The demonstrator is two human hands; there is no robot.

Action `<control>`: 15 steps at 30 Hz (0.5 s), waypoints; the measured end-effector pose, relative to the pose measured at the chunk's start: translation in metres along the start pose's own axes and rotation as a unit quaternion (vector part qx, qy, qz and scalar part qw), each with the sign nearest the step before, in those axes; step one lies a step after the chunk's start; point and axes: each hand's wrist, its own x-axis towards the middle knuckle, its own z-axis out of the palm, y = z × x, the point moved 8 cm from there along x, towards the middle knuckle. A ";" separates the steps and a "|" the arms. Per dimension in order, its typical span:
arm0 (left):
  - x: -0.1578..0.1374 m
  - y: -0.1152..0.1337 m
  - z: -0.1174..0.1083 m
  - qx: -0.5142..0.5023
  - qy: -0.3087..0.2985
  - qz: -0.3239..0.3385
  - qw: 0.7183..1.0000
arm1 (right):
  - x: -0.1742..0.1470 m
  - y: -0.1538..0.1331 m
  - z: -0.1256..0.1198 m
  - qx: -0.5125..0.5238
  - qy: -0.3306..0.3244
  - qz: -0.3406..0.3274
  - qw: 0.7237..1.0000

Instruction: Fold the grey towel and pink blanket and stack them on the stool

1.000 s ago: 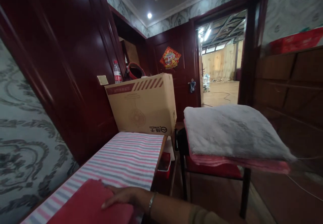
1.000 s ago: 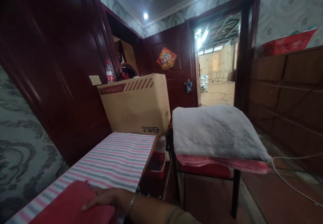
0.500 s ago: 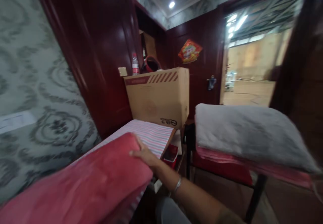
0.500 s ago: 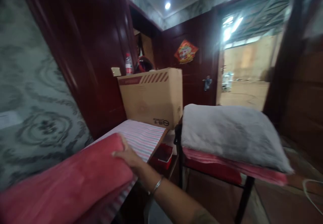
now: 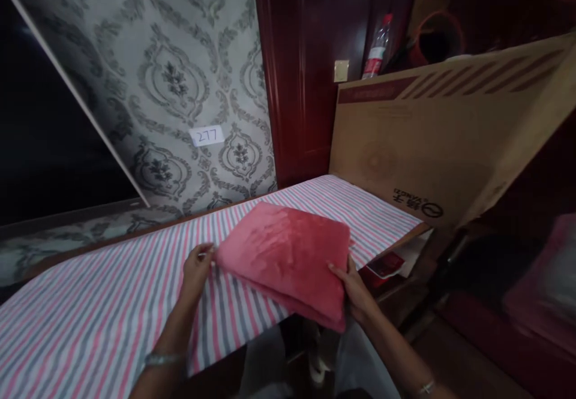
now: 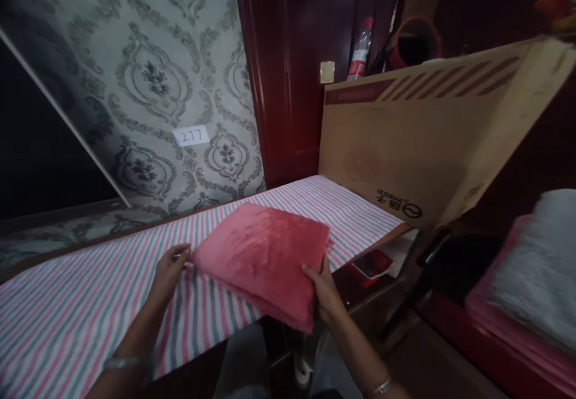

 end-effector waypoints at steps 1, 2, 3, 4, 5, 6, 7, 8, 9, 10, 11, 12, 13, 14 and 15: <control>-0.019 -0.004 -0.003 -0.016 0.007 0.010 1.000 | 0.001 0.000 -0.001 0.000 0.001 0.005 1.000; -0.040 -0.009 -0.001 -0.036 -0.009 0.008 0.999 | 0.002 -0.001 0.000 0.000 0.001 0.010 1.000; -0.061 -0.017 0.006 -0.065 -0.039 -0.011 0.997 | 0.002 -0.003 0.002 0.000 0.000 0.015 1.000; -0.082 -0.028 0.018 -0.096 -0.080 -0.059 0.990 | 0.002 -0.006 0.004 0.001 0.001 0.017 1.000; -0.105 -0.042 0.033 -0.134 -0.129 -0.128 0.974 | 0.001 -0.009 0.007 0.004 0.003 0.018 1.000; -0.128 -0.052 0.054 -0.178 -0.193 -0.199 0.944 | 0.000 -0.012 0.011 0.008 0.007 0.019 1.000; -0.149 -0.058 0.073 -0.225 -0.242 -0.258 0.908 | -0.003 -0.014 0.014 0.015 0.011 0.022 1.000; -0.166 -0.058 0.090 -0.270 -0.282 -0.296 0.872 | -0.007 -0.015 0.017 0.021 0.016 0.026 0.999; -0.177 -0.054 0.105 -0.311 -0.305 -0.312 0.844 | -0.013 -0.016 0.020 0.028 0.021 0.029 0.999; -0.182 -0.046 0.115 -0.348 -0.309 -0.311 0.829 | -0.019 -0.014 0.021 0.032 0.027 0.034 0.999; -0.182 -0.037 0.121 -0.380 -0.295 -0.297 0.825 | -0.027 -0.012 0.022 0.034 0.033 0.039 0.998; -0.178 -0.029 0.124 -0.405 -0.265 -0.281 0.829 | -0.035 -0.008 0.021 0.033 0.037 0.045 0.998; -0.173 -0.023 0.123 -0.419 -0.228 -0.268 0.837 | -0.043 -0.005 0.020 0.031 0.037 0.051 0.998; -0.168 -0.020 0.121 -0.424 -0.189 -0.264 0.845 | -0.050 0.000 0.018 0.027 0.032 0.056 0.998; -0.164 -0.018 0.118 -0.422 -0.154 -0.269 0.852 | -0.057 0.004 0.015 0.022 0.023 0.063 0.998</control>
